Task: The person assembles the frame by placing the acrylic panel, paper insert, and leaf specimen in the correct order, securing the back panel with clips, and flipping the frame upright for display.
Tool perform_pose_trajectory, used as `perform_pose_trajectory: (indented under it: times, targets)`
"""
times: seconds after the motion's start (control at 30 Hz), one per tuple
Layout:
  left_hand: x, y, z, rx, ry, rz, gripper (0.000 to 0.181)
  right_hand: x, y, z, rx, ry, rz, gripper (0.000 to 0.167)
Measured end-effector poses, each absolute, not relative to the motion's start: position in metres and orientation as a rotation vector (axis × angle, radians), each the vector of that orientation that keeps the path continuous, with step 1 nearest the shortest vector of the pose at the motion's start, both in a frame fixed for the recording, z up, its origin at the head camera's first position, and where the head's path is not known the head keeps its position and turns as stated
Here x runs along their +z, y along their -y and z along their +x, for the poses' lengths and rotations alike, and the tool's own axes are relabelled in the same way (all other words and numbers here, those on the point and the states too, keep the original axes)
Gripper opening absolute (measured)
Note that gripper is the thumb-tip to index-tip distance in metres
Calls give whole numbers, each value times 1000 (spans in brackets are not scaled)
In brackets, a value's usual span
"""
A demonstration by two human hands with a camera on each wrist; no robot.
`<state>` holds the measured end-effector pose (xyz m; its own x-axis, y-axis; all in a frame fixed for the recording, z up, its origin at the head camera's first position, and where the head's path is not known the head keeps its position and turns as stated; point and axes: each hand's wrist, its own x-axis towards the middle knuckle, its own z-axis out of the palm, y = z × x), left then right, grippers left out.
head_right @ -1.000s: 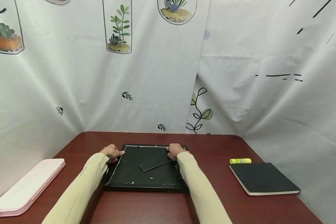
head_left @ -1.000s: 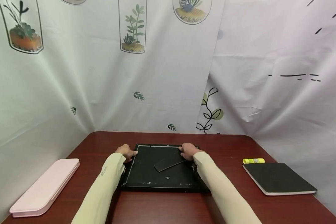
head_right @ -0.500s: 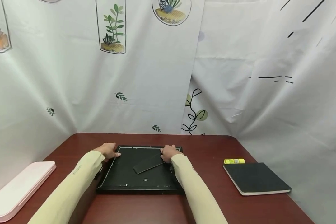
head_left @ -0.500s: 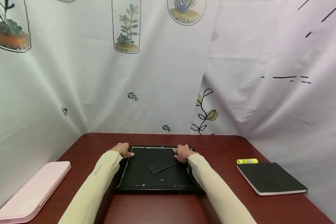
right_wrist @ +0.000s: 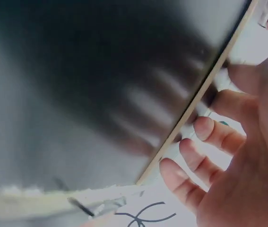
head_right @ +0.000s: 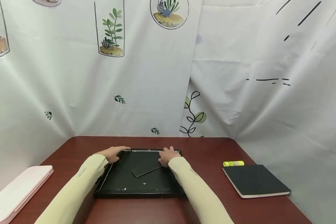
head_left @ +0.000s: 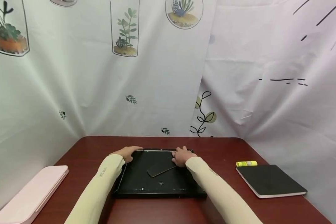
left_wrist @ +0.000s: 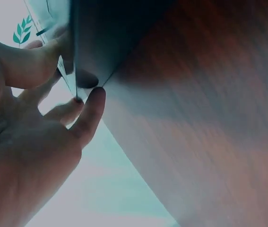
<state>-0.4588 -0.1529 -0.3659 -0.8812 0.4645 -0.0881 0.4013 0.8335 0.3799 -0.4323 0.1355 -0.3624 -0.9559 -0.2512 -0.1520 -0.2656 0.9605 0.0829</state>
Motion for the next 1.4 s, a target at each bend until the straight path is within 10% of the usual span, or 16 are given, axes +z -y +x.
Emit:
perform_pose_trajectory:
  times: [1.4]
  targets:
    - [-371,152,-459,415,-2787,678,68,-360,-127,-429,207,-2963,-324,61]
